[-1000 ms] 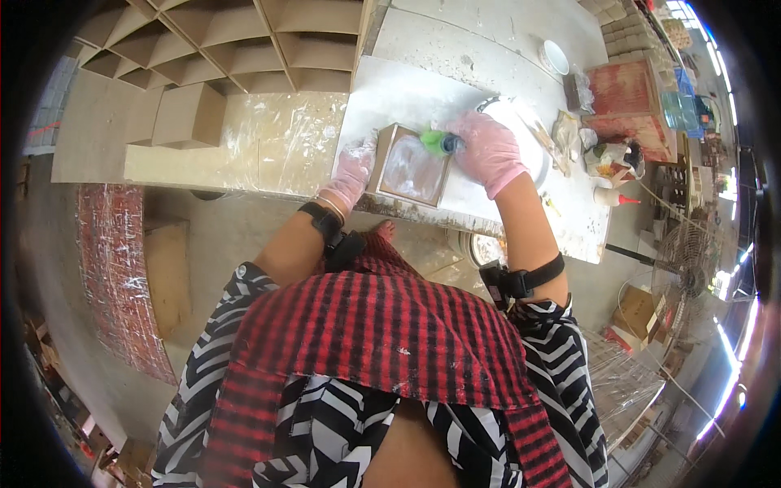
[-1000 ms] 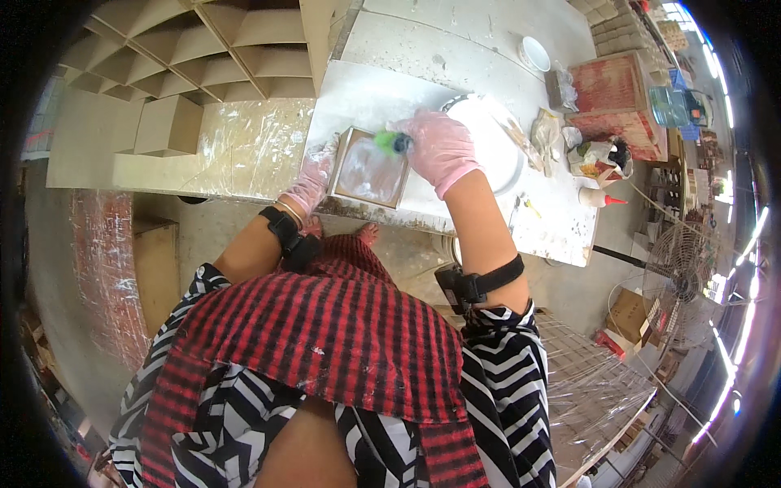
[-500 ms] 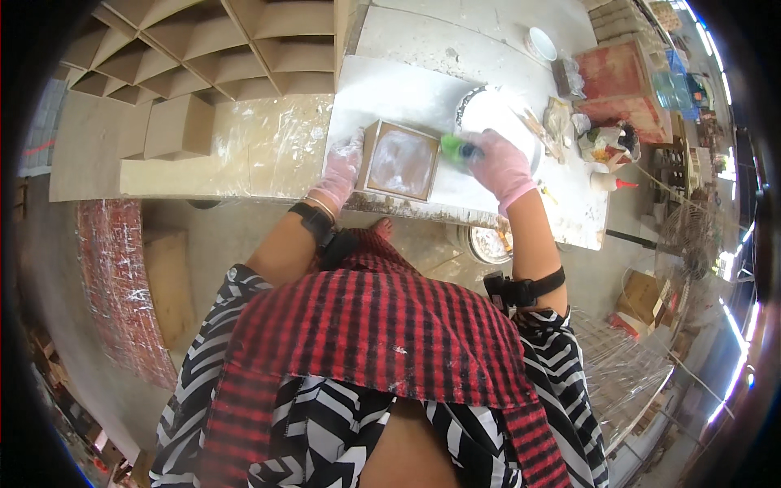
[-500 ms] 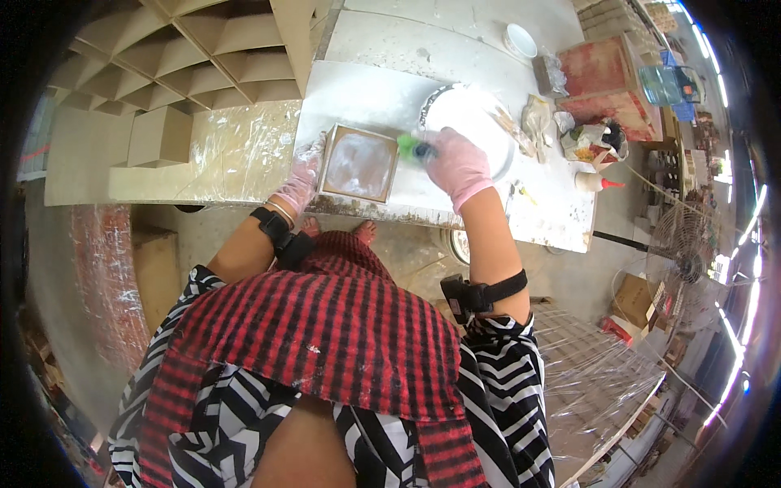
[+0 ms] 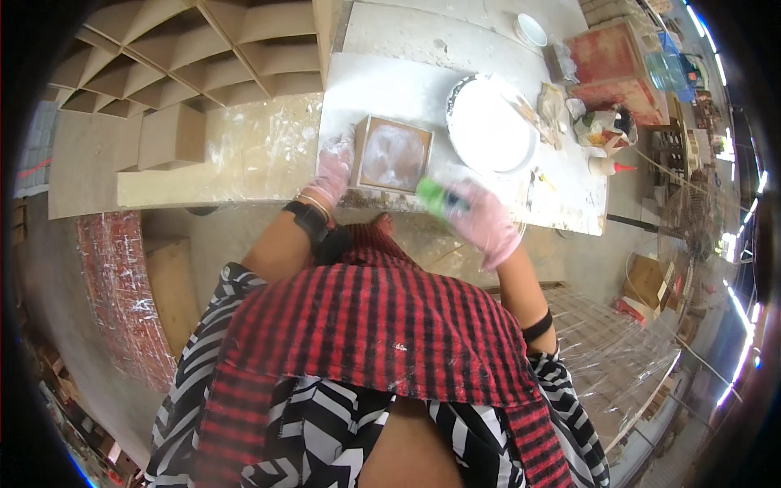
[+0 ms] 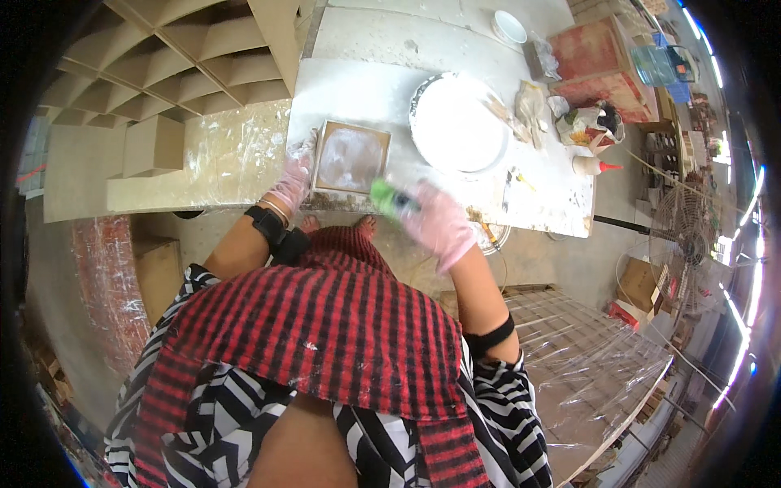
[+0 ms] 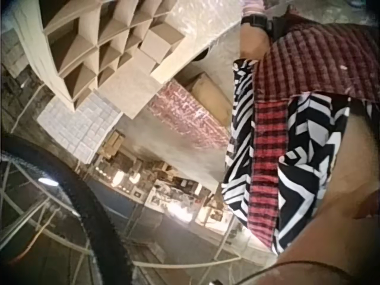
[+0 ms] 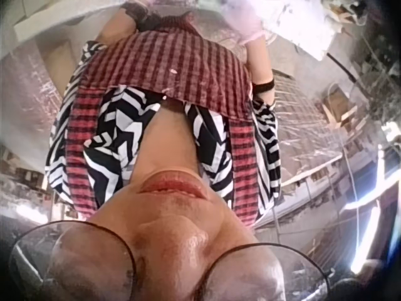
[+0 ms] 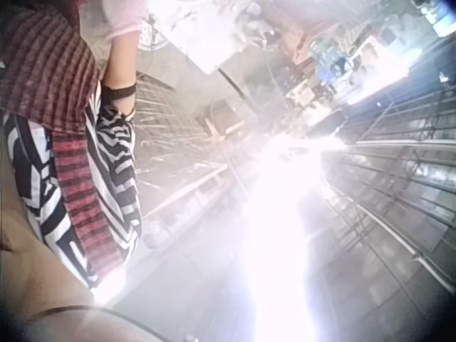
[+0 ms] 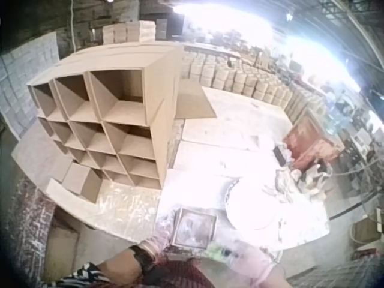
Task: The person wipes a small wooden box with a green cloth, then uses a brush to apply white paint from a container onto the box. They continue wiping and painting the box, then walk across the workshop floor.
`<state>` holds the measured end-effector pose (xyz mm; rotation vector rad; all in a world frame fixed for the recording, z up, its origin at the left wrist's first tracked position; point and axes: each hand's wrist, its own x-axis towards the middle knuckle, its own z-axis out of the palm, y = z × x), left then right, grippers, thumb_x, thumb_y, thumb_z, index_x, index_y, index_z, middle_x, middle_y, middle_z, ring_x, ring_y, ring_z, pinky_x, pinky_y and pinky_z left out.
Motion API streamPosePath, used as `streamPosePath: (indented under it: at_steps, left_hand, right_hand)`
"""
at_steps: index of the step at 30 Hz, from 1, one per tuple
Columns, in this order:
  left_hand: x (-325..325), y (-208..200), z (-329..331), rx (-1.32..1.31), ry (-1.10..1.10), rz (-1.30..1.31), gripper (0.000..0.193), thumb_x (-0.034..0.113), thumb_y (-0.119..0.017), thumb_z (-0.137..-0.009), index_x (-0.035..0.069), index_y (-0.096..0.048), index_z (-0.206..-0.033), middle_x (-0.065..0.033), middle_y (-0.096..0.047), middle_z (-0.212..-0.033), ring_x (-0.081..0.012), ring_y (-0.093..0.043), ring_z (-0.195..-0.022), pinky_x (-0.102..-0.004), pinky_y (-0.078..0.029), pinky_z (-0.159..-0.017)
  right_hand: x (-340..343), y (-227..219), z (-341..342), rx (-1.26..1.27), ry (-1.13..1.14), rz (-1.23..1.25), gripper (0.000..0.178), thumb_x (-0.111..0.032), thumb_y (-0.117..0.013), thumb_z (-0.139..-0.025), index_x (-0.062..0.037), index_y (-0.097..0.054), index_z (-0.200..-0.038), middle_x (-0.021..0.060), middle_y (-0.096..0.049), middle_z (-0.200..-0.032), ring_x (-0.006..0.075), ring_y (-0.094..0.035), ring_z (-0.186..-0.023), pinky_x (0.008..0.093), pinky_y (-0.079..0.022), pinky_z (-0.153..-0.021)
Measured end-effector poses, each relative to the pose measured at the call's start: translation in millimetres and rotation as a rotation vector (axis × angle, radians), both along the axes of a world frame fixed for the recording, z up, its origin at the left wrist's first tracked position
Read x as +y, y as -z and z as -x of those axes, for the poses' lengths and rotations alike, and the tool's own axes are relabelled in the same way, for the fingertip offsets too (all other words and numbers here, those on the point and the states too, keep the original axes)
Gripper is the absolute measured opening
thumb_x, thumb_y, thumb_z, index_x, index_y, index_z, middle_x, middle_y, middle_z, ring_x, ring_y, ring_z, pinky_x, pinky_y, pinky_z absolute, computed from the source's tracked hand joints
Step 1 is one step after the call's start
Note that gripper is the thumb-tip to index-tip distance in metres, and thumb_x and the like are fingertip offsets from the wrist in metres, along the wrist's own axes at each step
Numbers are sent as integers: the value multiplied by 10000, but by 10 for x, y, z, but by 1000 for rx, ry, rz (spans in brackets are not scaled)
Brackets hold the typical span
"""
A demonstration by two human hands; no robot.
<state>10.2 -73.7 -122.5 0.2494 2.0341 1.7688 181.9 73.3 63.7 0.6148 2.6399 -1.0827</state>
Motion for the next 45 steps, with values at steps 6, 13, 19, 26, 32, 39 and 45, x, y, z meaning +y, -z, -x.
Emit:
streamPosePath:
  at_steps: [6, 13, 19, 26, 32, 39, 45]
  left_hand:
    - [-25, 165, 27, 129, 63, 71, 451, 370, -431, -914, -41, -609, -973, -203, -627, -913, -319, -575, -826, -358, -430, -737]
    - [29, 1, 42, 26, -1, 66, 464, 390, -443, -906, -38, -610, -968, -207, -626, -895, -332, -572, -823, -363, -430, -734]
    - [34, 128, 36, 13, -44, 20, 453, 380, -460, -901, -44, -609, -957, -201, -629, -860, -294, -572, -779, -356, -426, -718]
    - [53, 627, 55, -161, -100, -242, 402, 335, -470, -903, -39, -611, -948, -184, -633, -878, -286, -578, -740, -337, -440, -687]
    - [15, 582, 148, 419, 157, 255, 328, 228, -389, -921, -17, -587, -1015, -174, -624, -909, -324, -595, -802, -366, -471, -732]
    - [85, 591, 96, 210, 54, 64, 292, 121, -373, -882, 15, -566, -1075, -178, -619, -909, -308, -593, -838, -373, -475, -746]
    - [19, 717, 47, 377, 44, 28, 295, 110, -388, -873, 0, -549, -1095, -182, -617, -909, -326, -586, -850, -374, -475, -763]
  right_hand:
    - [-2, 104, 85, 92, 22, -174, 342, -83, -559, -808, -195, -581, -1130, 139, -611, -928, 261, -601, -854, 334, -485, -771]
    - [-40, -113, 188, 75, 108, -161, 298, -185, -577, -762, -110, -612, -1049, 160, -610, -946, 295, -575, -928, 374, -457, -799]
    - [-92, 79, 699, -87, 106, -432, 332, -285, -536, -792, -47, -614, -1011, 177, -629, -891, 335, -594, -874, 388, -462, -782]
    - [-294, 148, 1080, -81, 79, -427, 338, -302, -483, -789, -34, -618, -943, 206, -621, -877, 352, -591, -842, 398, -460, -778]
    - [-395, 220, 1159, 97, -19, -340, 357, -296, -509, -766, -26, -605, -978, 184, -623, -870, 349, -592, -803, 391, -469, -765]
    - [16, 180, 982, 1, -48, 33, 273, -235, -501, -840, -36, -612, -992, 108, -638, -853, 187, -591, -762, 295, -477, -727]
    - [-145, 354, 1048, 183, -125, -164, 294, -219, -547, -785, -22, -610, -994, 148, -638, -867, 252, -593, -778, 317, -473, -753]
